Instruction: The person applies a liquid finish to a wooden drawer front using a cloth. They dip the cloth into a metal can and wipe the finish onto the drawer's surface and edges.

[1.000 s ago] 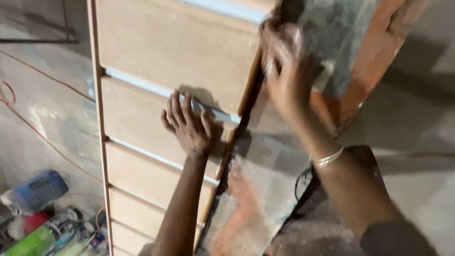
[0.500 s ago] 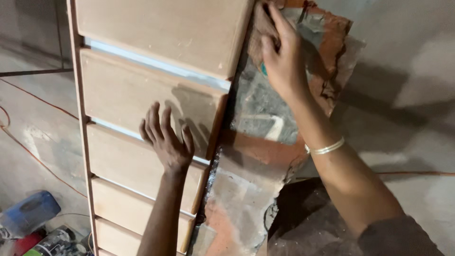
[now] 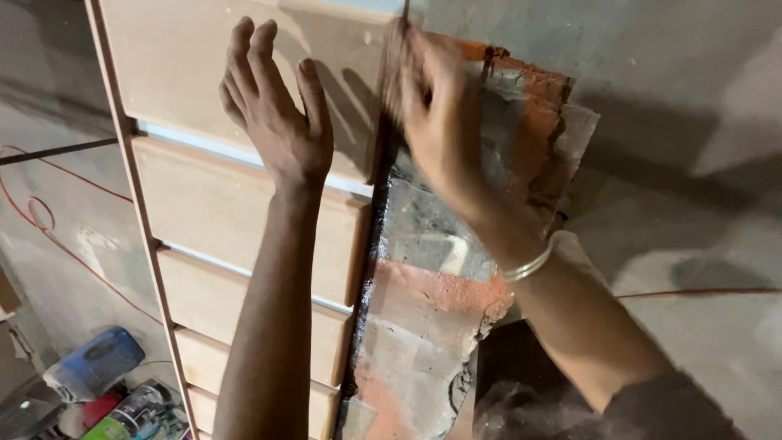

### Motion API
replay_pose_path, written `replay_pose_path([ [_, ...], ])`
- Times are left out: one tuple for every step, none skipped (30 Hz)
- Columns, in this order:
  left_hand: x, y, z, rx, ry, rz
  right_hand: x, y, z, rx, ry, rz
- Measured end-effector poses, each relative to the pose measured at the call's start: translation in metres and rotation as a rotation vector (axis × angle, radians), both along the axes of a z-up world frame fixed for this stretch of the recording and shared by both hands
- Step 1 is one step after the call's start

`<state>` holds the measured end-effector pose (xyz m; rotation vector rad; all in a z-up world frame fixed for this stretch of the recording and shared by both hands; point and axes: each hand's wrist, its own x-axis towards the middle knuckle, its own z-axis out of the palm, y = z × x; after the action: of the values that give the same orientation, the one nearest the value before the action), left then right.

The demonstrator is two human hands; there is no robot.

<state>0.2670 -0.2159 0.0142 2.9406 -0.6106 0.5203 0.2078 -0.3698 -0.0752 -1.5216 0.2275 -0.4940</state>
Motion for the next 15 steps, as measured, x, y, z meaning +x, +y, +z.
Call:
replay_pose_path([
  [0.002, -0.002, -0.002, 0.015, 0.008, -0.002, 0.018, -0.017, -0.004, -0.019, 0.002, 0.005],
  [0.003, -0.004, -0.003, 0.030, 0.015, -0.004, 0.030, -0.027, -0.004, -0.038, 0.003, 0.010],
  [0.004, -0.005, -0.002, 0.048, 0.020, 0.000, 0.034, -0.028, 0.000, -0.054, 0.001, 0.020],
  [0.007, -0.006, -0.002, 0.066, 0.020, 0.000, 0.026, -0.024, 0.006, -0.167, -0.046, -0.033],
  [0.016, -0.010, -0.005, 0.078, 0.016, -0.012, 0.015, -0.018, 0.012, -0.284, -0.097, -0.096],
  [0.026, -0.015, -0.007, 0.091, 0.012, -0.023, -0.006, -0.003, 0.018, -0.139, 0.115, 0.035],
  [0.033, -0.019, -0.009, 0.092, 0.015, 0.003, -0.038, 0.016, 0.027, 0.014, 0.320, 0.185],
  [0.040, -0.022, -0.012, 0.093, 0.019, 0.029, -0.065, 0.030, 0.033, -0.031, 0.295, 0.222],
  [0.048, -0.027, -0.015, 0.092, 0.024, 0.050, -0.087, 0.041, 0.036, -0.077, 0.273, 0.254],
  [0.057, -0.031, -0.018, 0.105, -0.006, 0.045, -0.101, 0.044, 0.037, -0.035, 0.401, 0.413],
  [0.067, -0.035, -0.022, 0.117, -0.038, 0.039, -0.106, 0.039, 0.038, 0.009, 0.524, 0.574],
  [0.075, -0.038, -0.026, 0.129, -0.069, 0.032, -0.099, 0.031, 0.036, -0.027, 0.383, 0.450],
  [0.078, -0.038, -0.030, 0.103, -0.113, 0.051, -0.086, 0.017, 0.033, -0.061, 0.246, 0.332],
  [0.078, -0.039, -0.035, 0.077, -0.156, 0.070, -0.067, 0.002, 0.030, -0.095, 0.108, 0.216],
  [0.080, -0.039, -0.038, 0.052, -0.204, 0.088, -0.042, -0.013, 0.028, -0.043, 0.097, 0.170],
])
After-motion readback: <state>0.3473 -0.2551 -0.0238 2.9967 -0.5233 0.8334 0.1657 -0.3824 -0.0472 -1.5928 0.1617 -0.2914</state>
